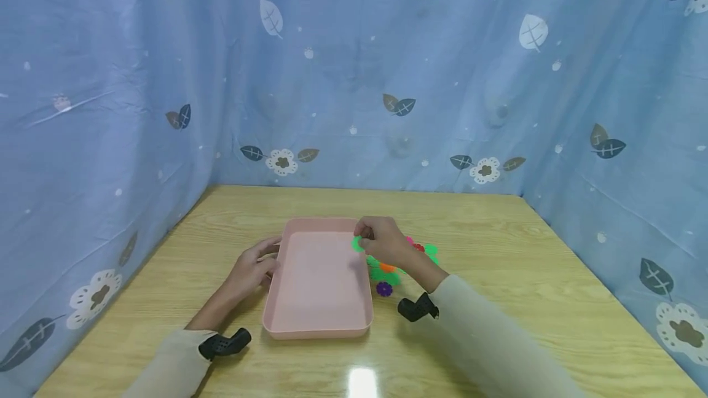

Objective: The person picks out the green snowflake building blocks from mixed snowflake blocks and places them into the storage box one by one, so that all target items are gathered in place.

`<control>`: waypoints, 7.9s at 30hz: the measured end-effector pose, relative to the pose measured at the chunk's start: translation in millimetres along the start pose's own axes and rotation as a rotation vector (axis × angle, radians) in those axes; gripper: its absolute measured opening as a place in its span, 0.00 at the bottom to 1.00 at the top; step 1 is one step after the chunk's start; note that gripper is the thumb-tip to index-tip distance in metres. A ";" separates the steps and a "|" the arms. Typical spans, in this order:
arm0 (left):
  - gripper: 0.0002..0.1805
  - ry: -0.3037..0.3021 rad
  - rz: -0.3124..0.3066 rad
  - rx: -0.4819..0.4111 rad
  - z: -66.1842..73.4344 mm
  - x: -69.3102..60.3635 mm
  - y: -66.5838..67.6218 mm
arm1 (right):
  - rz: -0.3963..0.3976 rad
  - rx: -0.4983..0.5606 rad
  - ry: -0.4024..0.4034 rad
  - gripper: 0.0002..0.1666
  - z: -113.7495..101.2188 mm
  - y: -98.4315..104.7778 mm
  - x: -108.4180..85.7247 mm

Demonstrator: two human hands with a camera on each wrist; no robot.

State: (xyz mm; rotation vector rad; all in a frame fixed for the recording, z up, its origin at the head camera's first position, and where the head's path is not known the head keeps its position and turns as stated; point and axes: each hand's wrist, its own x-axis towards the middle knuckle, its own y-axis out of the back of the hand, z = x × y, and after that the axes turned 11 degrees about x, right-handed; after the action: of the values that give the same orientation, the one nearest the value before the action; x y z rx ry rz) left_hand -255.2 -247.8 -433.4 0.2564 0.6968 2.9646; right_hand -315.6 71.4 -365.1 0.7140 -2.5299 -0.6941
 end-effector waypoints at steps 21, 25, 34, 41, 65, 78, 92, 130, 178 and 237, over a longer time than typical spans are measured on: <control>0.34 0.021 -0.015 0.018 2.1 -2.2 -3.8 | 0.085 0.166 -0.195 0.04 -15.4 -58.5 69.2; 0.33 0.034 -0.002 0.010 3.3 -1.9 -3.2 | 0.100 0.260 -0.228 0.05 -13.5 -70.6 75.4; 0.35 0.040 -0.024 0.009 3.0 0.3 -1.5 | 0.107 0.327 -0.237 0.06 -6.9 -90.5 80.1; 0.34 0.042 -0.035 0.014 2.5 -0.6 -1.1 | 0.082 0.426 -0.245 0.07 -2.4 -104.9 76.4; 0.35 0.052 -0.013 0.050 1.4 0.4 -0.7 | 0.118 0.412 -0.321 0.07 3.9 -124.2 84.7; 0.36 0.047 -0.029 0.022 1.3 1.3 -1.9 | 0.126 0.457 -0.344 0.11 -2.0 -119.6 83.6; 0.35 0.039 -0.020 0.015 1.3 2.9 -1.8 | 0.107 0.459 -0.352 0.11 -1.8 -112.3 85.9; 0.35 0.034 -0.033 -0.010 0.1 -1.1 -2.0 | 0.123 0.113 -0.184 0.14 -14.9 19.8 29.9; 0.34 0.018 -0.031 0.000 2.6 -0.7 -1.7 | 0.026 -0.310 -0.429 0.10 49.6 15.1 5.8; 0.34 0.030 -0.017 0.010 2.3 -7.2 -9.5 | 0.180 -0.190 -0.137 0.16 18.5 -13.8 30.8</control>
State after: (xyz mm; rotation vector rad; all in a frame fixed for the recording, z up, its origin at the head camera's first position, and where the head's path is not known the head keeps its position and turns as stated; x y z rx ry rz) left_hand -247.3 -239.1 -436.7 0.2059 0.7131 2.9559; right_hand -344.0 50.0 -379.6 0.3808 -2.5647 -0.9306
